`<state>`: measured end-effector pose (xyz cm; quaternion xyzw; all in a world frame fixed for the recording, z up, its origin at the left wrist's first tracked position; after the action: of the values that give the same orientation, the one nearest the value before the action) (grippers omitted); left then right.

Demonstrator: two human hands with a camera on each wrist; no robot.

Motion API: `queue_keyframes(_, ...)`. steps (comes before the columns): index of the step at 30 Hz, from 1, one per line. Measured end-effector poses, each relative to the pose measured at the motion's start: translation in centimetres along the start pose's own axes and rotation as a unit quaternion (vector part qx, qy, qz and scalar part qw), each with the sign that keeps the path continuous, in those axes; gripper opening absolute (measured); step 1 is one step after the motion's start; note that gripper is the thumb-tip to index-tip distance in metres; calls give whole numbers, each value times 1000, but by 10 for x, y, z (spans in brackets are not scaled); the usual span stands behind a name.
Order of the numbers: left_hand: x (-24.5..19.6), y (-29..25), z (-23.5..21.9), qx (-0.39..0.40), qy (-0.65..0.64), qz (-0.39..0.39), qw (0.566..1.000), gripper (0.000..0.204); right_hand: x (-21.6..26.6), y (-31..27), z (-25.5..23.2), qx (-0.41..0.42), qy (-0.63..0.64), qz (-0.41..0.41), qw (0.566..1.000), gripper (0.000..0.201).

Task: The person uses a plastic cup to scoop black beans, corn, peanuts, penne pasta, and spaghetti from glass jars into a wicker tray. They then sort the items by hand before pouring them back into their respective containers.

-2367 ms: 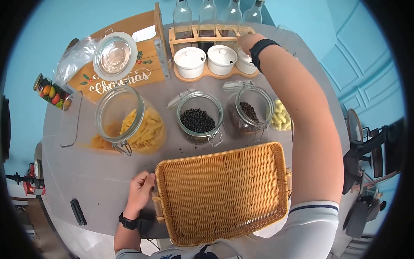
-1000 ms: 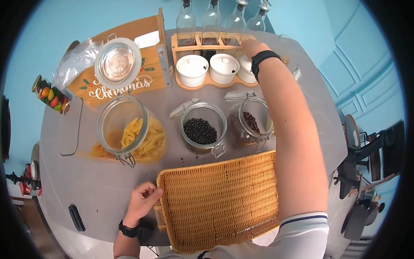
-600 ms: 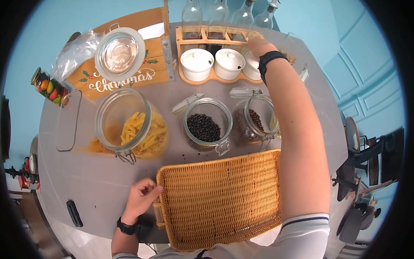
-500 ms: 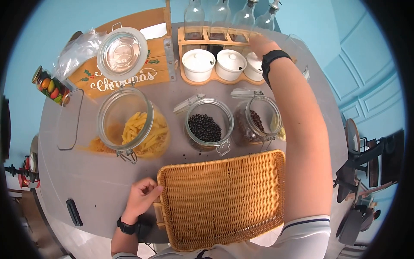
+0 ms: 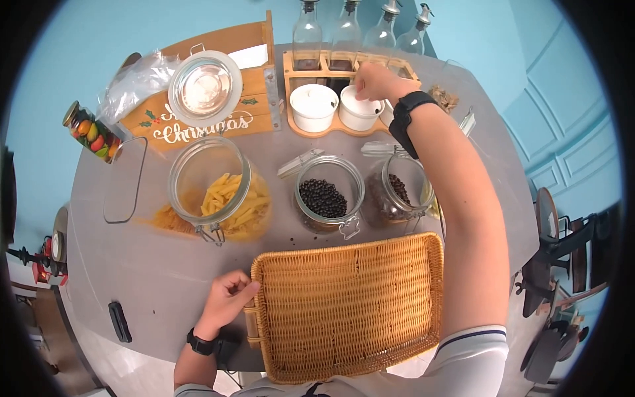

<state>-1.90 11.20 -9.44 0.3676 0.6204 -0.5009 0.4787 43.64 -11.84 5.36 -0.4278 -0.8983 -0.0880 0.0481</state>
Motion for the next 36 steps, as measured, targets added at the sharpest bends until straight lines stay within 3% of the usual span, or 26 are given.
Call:
queue_keyframes(3, 0, 0, 0, -6, 1, 0, 1000, 25, -4, 4, -3, -25, 4, -39, 999, 14)
queue_keyframes(6, 0, 0, 0, -3, 4, -6, 1000, 25, 4, 0, -16, 13, 19, 62, 998, 13)
queue_keyframes(9, -1, 0, -1, -4, 16, 0, 1000, 25, 4, 0, -18, 2, 32, 67, 997, 11)
queue_keyframes(15, -8, -1, 0, -6, 14, 1, 1000, 25, -1, 2, 0, 1, 13, 35, 999, 12)
queue_keyframes(20, -8, 0, 1, -9, 35, 20, 999, 26, -13, 5, 11, -54, -37, -13, 998, 14)
queue_keyframes(25, -10, 1, 1, -13, 51, 29, 998, 32, -13, 6, 12, -56, -36, -3, 998, 17)
queue_keyframes(28, -18, -2, -2, -48, 57, 28, 997, 34, -10, 6, 8, -30, -57, -23, 998, 25)
queue_keyframes(30, -34, -15, -17, -115, 60, 65, 989, 33, -9, 5, 4, -43, -60, -48, 996, 28)
queue_keyframes(32, -84, -47, -55, -186, 73, 109, 974, 28, 7, -2, -10, -29, -63, -21, 997, 33)
queue_keyframes(33, -112, -67, -78, -281, 93, 109, 949, 21, 15, -6, -19, -21, -66, -6, 998, 35)
queue_keyframes(34, -134, -80, -106, -329, 37, 166, 929, 18, 21, -10, -28, -4, -47, 3, 999, 35)
queue_keyframes(36, -174, -89, -157, -389, 101, 229, 887, 30, 32, -19, -45, 26, -9, 27, 999, 33)
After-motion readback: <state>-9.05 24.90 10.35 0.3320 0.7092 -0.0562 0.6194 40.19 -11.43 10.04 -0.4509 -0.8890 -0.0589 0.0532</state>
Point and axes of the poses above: each hand's wrist, its own y-axis towards the middle knuckle, its own z-axis out of the palm, x = y × z, the point moved 4 cm from there along y, towards the middle knuckle, and after that the axes turned 10 degrees about -x, right-handed, at the moved point
